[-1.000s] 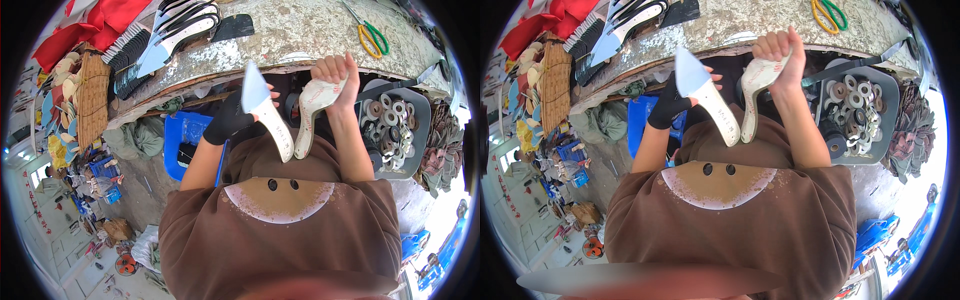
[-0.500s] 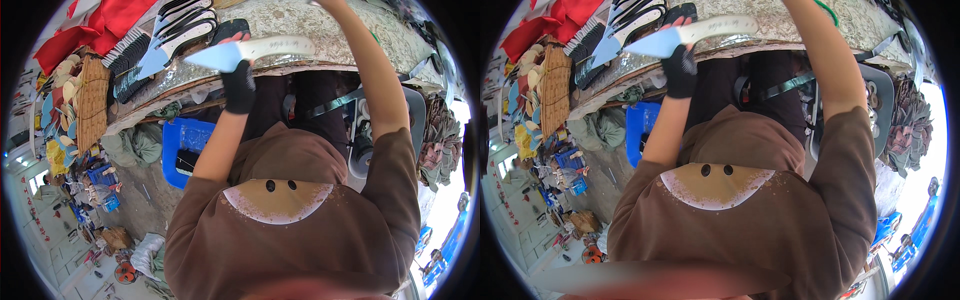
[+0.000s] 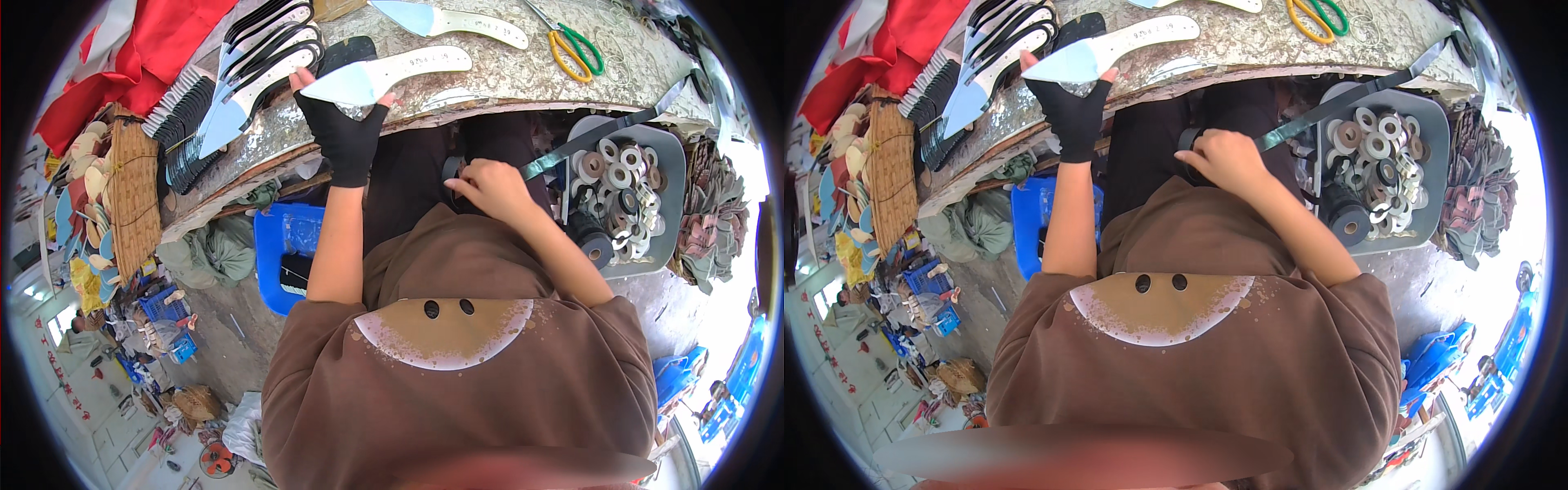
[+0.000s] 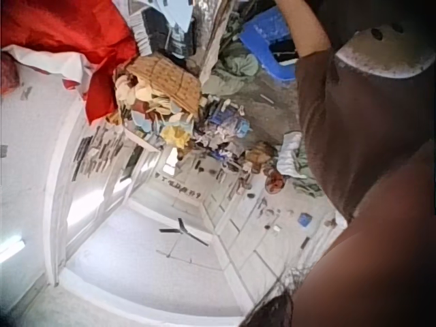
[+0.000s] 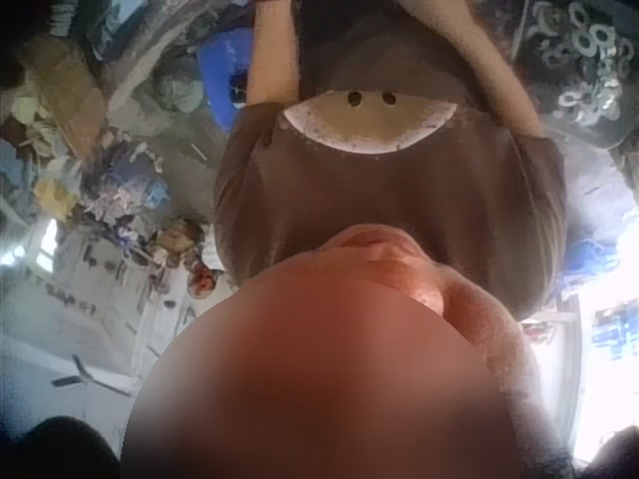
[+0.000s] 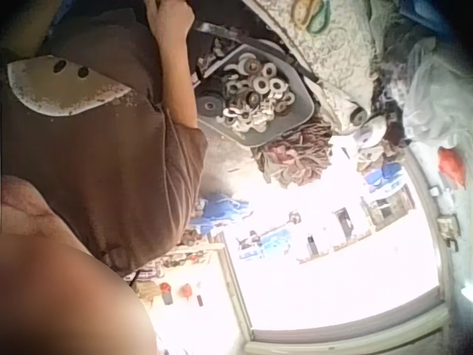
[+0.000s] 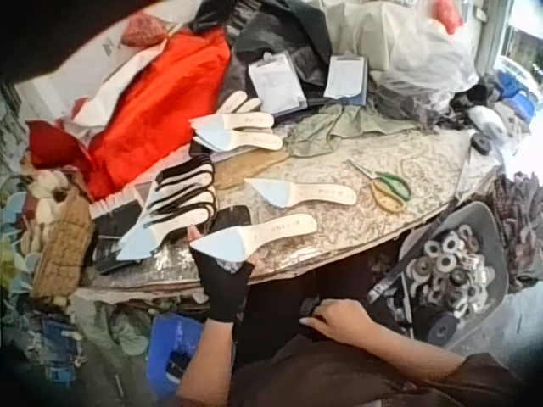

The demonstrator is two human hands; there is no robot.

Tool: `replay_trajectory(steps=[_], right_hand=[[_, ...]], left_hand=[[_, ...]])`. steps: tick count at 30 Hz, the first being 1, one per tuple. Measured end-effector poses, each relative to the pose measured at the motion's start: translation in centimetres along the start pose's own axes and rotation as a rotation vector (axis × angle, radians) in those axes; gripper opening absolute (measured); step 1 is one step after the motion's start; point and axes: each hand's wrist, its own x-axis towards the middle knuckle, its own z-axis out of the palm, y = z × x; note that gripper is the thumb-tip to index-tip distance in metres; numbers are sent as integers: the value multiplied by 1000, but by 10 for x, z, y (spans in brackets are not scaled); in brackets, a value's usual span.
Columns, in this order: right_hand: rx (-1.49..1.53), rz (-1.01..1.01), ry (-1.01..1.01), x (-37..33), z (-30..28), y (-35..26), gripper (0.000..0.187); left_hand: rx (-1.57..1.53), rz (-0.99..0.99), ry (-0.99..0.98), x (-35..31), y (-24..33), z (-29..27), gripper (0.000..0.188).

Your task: The recorder is applying a narrow adhesive tape along the edges of shoe insole components and trimming the tape with scissors.

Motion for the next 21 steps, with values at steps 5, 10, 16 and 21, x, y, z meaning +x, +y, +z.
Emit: replay_trajectory(steps=[5, 10, 16, 21], right_hand=[[-147, 119, -154, 19, 27, 5, 44], [162, -7, -44, 17, 26, 6, 26], [1152, 138, 233, 6, -11, -23, 16], [442, -321, 343, 6, -28, -40, 19]], left_hand=[[422, 235, 211, 7, 12, 14, 104], [679, 194, -272, 3, 23, 9, 36], [323, 321, 4, 8, 75, -24, 44], [-521, -466, -698, -35, 107, -27, 25]])
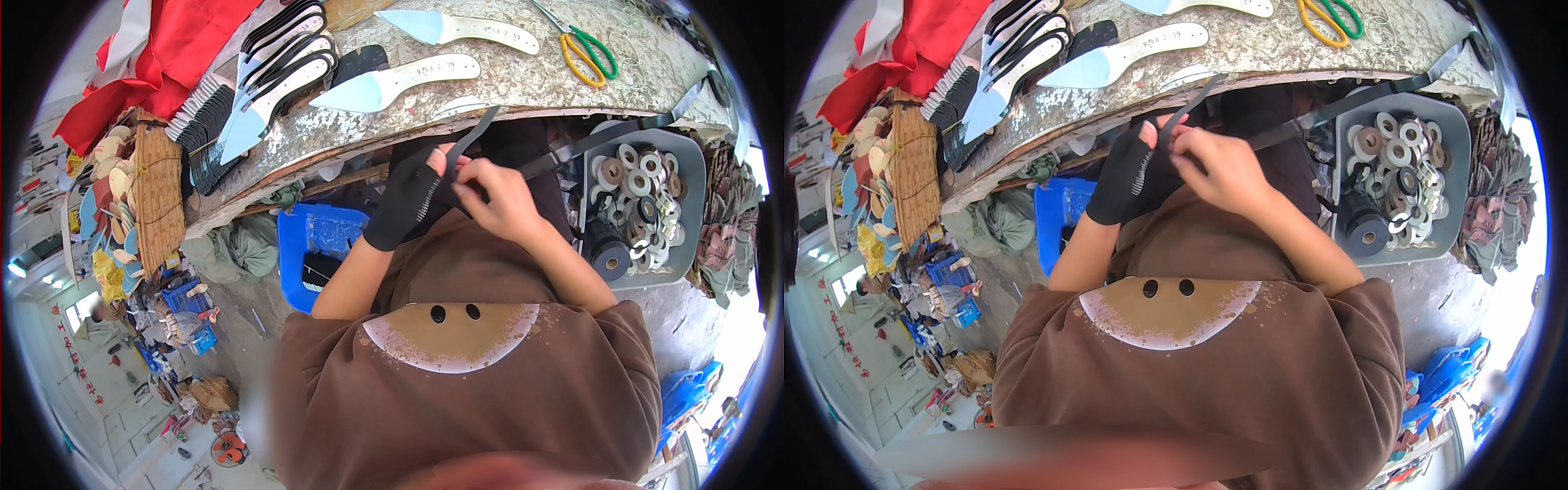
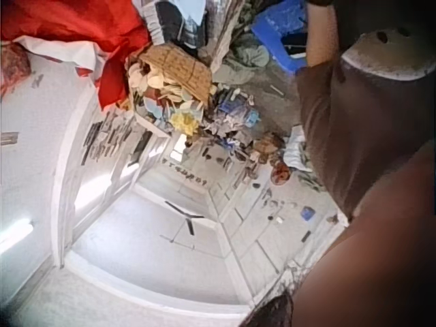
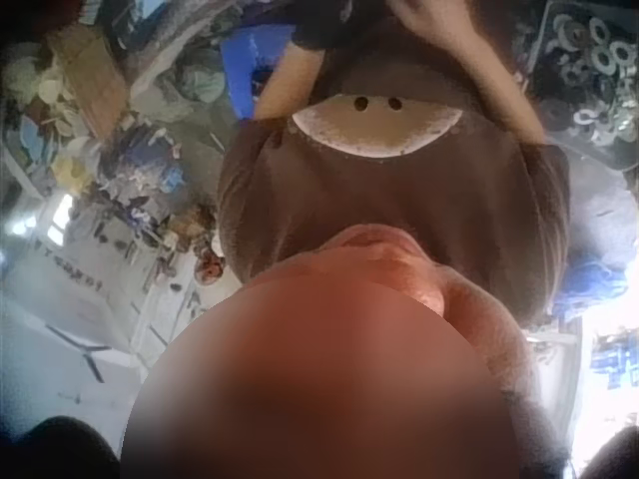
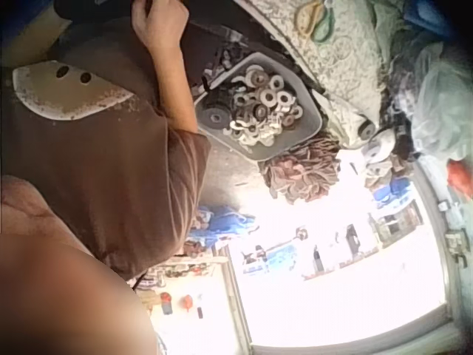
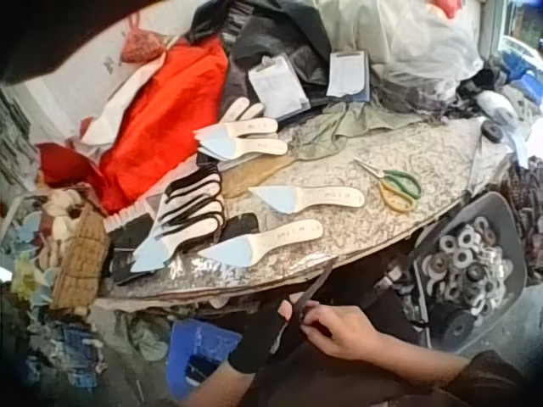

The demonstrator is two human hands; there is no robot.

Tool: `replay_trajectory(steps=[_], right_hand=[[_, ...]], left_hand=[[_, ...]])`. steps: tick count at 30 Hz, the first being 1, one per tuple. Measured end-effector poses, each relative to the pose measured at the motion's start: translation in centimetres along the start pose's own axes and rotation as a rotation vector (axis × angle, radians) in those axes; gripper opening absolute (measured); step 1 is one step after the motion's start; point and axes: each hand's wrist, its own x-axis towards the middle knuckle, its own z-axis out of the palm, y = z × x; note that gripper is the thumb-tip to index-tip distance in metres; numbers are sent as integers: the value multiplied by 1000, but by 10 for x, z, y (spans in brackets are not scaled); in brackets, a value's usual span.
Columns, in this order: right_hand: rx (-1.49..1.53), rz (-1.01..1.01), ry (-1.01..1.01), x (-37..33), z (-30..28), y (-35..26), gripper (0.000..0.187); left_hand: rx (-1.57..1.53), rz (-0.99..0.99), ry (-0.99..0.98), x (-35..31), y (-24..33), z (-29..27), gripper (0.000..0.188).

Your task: The recorder is applying a narrow adhesive tape along the edges of shoe insole components and trimming the tape with scissors.

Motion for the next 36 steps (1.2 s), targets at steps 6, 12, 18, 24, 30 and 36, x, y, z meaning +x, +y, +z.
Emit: replay_trajectory(steps=[6, 12, 18, 24, 30, 36], right_hand=[[459, 162, -49, 4, -6, 8, 29], [1073, 406, -215, 26, -20, 0, 28], [891, 186, 54, 38, -40, 12, 10], [710, 320, 5, 75, -54, -30, 18], [626, 305, -117, 98, -68, -37, 16], [156, 189, -194, 184, -47, 5, 17]], left_hand=[[-602, -20, 202, -7, 6, 8, 29], [-418, -54, -1, -12, 13, 23, 20], [842, 572, 435, 54, 9, -33, 26], [1196, 102, 288, 98, -13, -106, 23], [877, 548, 599, 65, 2, -87, 21], [824, 507, 493, 94, -31, -46, 20]])
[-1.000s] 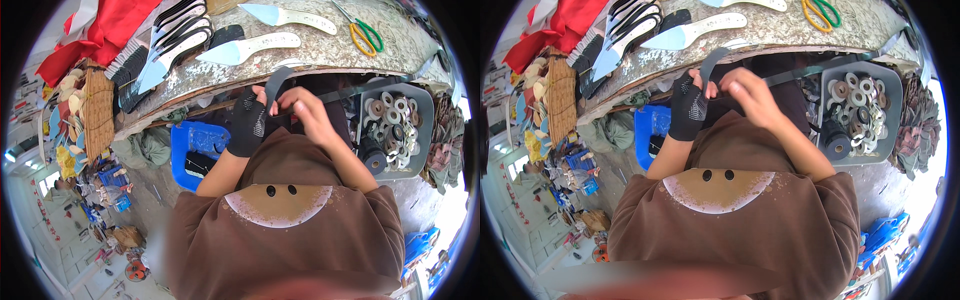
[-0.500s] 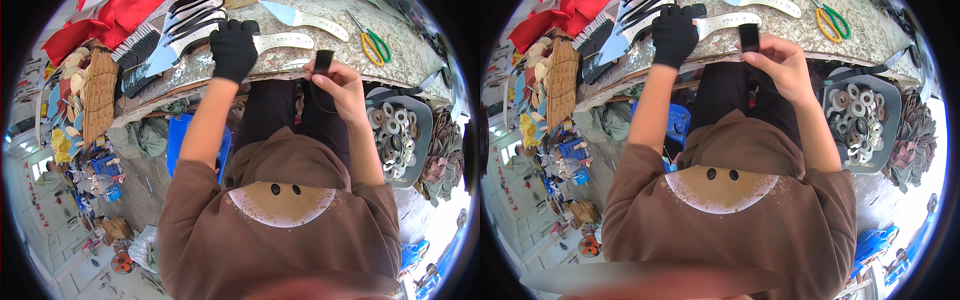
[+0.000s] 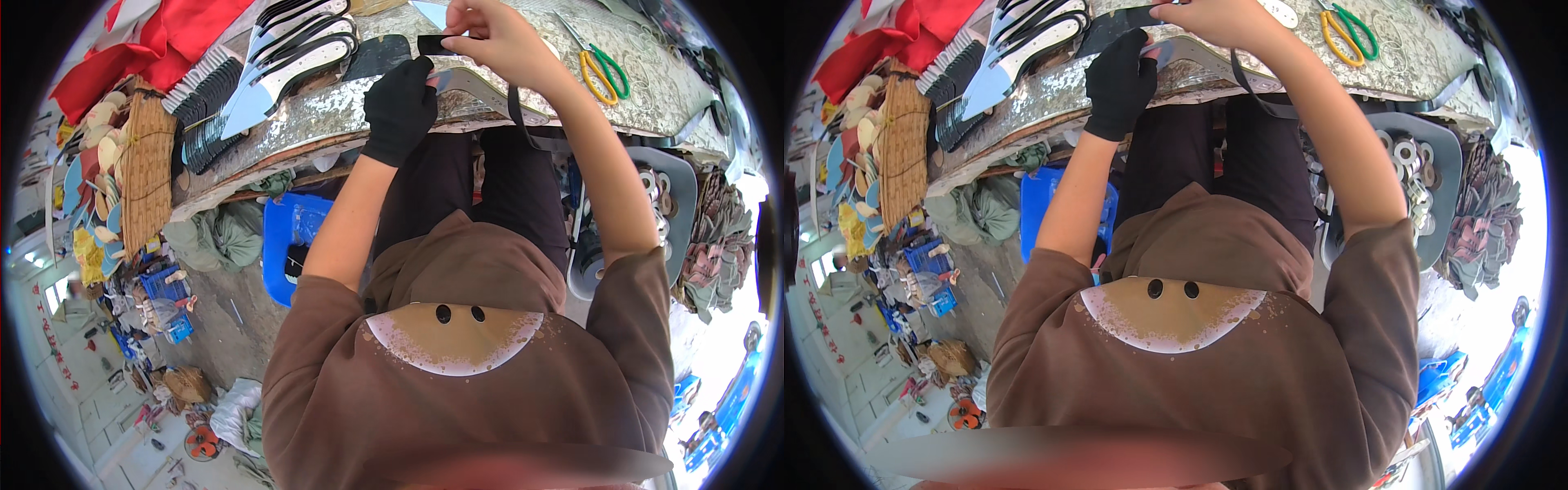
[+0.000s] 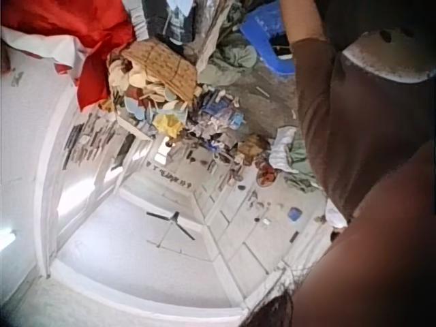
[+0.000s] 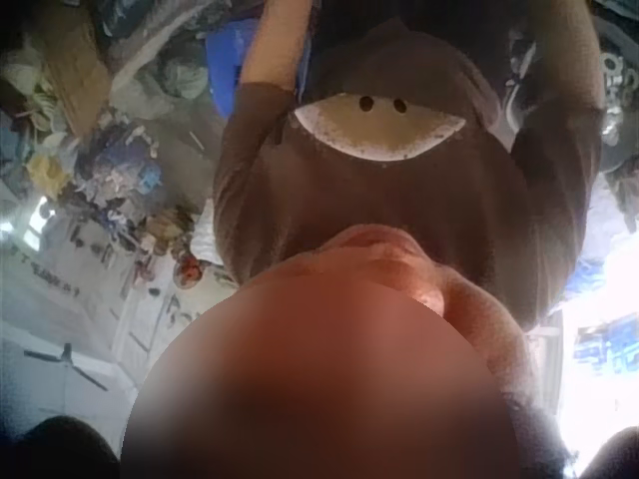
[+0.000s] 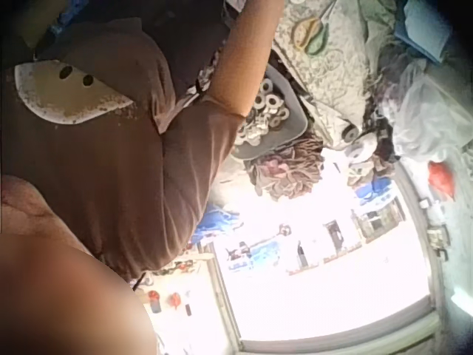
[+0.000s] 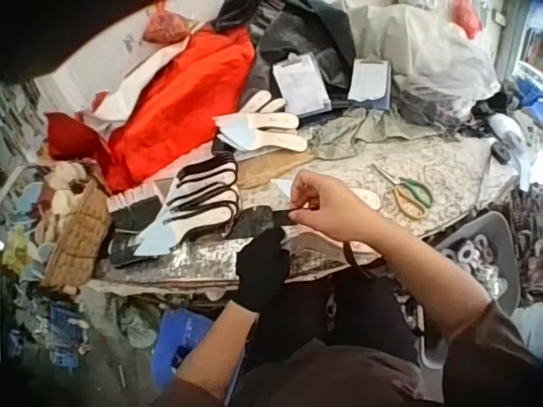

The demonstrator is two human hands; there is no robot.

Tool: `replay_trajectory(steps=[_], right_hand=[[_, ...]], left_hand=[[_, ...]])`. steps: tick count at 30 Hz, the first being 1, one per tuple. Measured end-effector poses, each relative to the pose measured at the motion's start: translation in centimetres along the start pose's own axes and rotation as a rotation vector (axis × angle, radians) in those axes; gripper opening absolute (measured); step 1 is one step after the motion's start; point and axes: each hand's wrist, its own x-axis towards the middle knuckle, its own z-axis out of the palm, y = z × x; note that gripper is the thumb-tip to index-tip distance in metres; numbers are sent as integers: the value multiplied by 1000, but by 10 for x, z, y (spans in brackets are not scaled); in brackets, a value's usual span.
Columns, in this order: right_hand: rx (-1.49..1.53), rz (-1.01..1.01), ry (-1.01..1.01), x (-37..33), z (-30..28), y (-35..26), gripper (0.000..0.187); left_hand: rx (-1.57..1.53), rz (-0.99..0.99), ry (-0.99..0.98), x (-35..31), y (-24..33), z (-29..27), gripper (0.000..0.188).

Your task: The recorder is applying a narrow adhesive tape along the edges of shoe insole components and trimming the tape with scissors.

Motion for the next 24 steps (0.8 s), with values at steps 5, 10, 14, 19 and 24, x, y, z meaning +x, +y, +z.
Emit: replay_trajectory(steps=[5, 10, 14, 19, 24], right_hand=[[-219, -20, -258, 18, -12, 22, 16], [54, -233, -268, 18, -9, 10, 14], [-83, 2, -293, 28, 0, 22, 12], [-117, 116, -275, 28, 10, 19, 13], [-666, -389, -175, 22, 16, 26, 10]], left_hand=[[-189, -212, -68, 3, 1, -12, 28], [-170, -169, 74, 7, -4, -17, 32], [-195, -224, 46, 4, -10, -11, 32], [-203, -203, 47, 4, -11, -8, 30], [-229, -59, 103, 1, -14, -6, 22]])
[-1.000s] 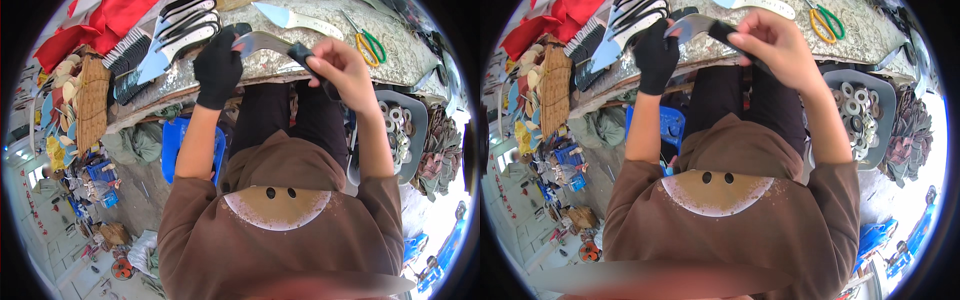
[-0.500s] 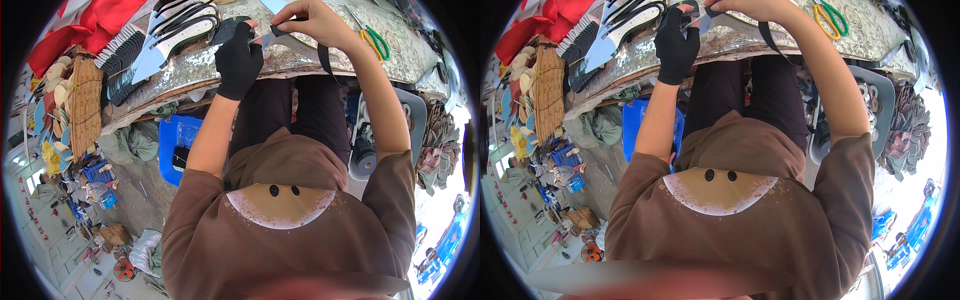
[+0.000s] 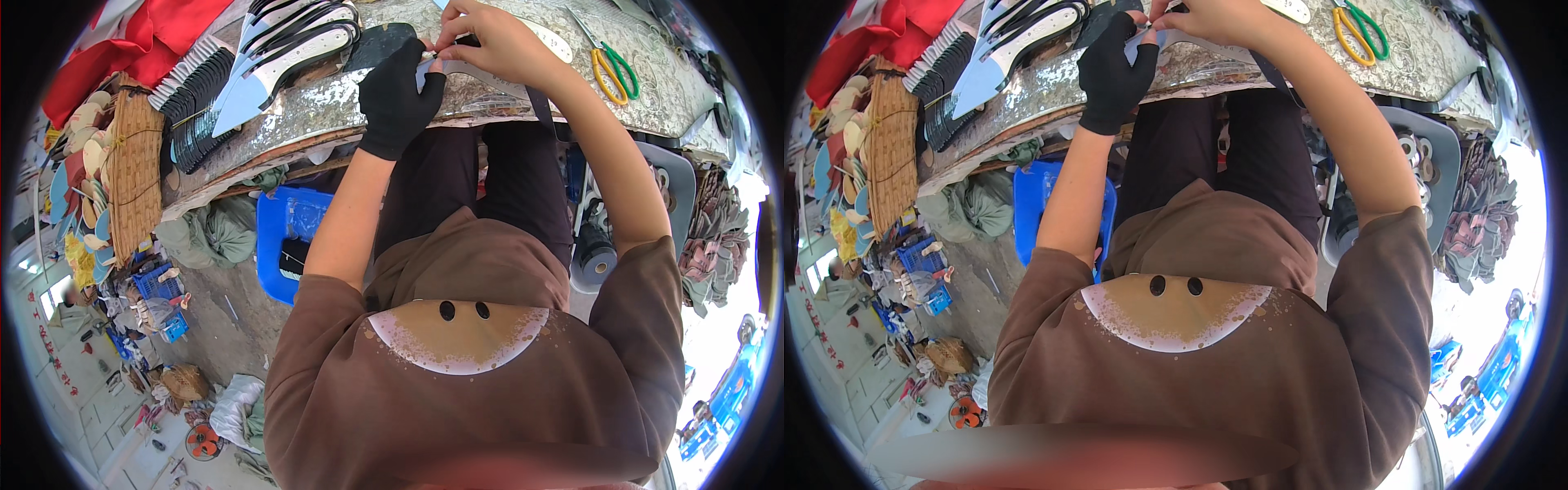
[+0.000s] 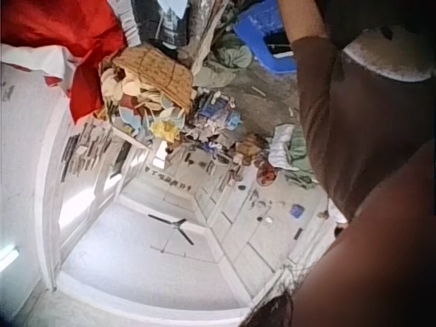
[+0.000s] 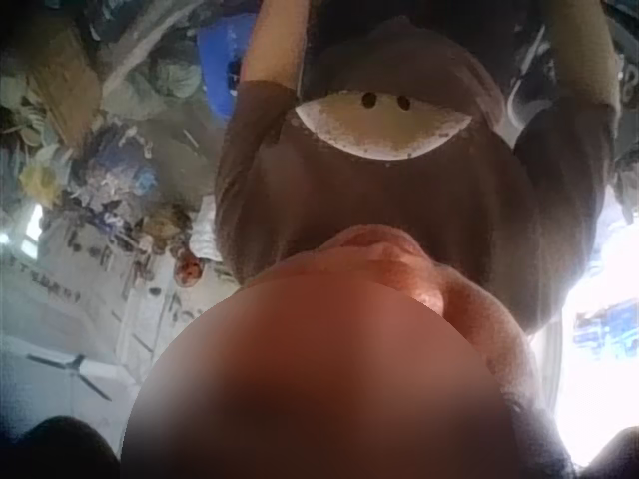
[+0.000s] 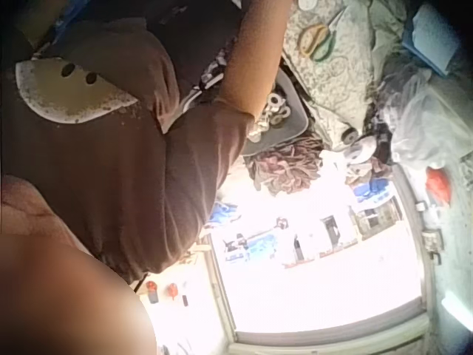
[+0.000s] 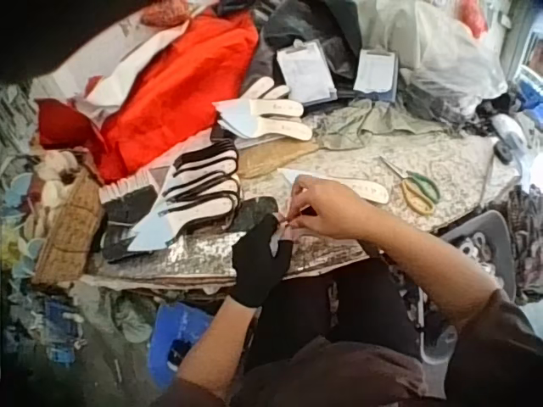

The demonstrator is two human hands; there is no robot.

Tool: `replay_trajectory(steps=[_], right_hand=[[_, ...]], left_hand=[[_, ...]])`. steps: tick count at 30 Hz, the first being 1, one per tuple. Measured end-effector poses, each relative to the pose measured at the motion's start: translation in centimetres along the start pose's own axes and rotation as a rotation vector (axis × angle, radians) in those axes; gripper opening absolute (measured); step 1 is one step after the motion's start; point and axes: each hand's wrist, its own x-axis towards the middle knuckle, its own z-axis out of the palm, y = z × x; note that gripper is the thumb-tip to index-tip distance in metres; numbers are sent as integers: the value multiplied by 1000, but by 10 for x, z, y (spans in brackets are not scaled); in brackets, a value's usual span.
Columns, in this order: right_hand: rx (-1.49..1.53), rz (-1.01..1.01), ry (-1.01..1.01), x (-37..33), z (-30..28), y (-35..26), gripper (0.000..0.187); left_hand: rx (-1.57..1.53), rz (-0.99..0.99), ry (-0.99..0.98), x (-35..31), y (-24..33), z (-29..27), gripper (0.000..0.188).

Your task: The recorder is applying a narrow adhesive tape along the edges of shoe insole components and trimming the tape with scissors.

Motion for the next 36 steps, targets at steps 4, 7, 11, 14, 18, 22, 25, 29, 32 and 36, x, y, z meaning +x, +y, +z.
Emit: replay_trajectory(steps=[4, 7, 11, 14, 18, 22, 25, 29, 32, 36], right_hand=[[435, 399, -187, 1, -29, -6, 15], [438, 393, -390, -6, -27, 20, 18], [586, 313, -214, -28, 6, 48, 16], [303, 440, -141, -31, -3, 11, 18], [-227, 321, 74, -37, 9, -15, 16], [-474, 296, 72, -38, 20, -22, 13], [-495, 257, 66, -53, 14, -14, 13], [-439, 200, 50, -79, -5, -7, 17], [-455, 210, 27, -79, -4, -7, 18], [-461, 164, 70, -82, -7, -4, 19]], left_hand=[[92, 52, -9, -9, -5, 2, 11], [78, 88, 18, -13, -2, 2, 11], [104, 7, -34, -14, -2, -1, 12], [74, 1, -54, 3, -7, -3, 11], [34, 2, -367, 38, 3, -6, 16], [227, 168, -409, 51, -6, 12, 11], [362, 211, -417, 47, -10, 19, 10], [370, 241, -444, 49, -6, 20, 13], [209, 444, -351, 45, 4, 27, 17], [131, 412, -426, 45, 13, 33, 21]])
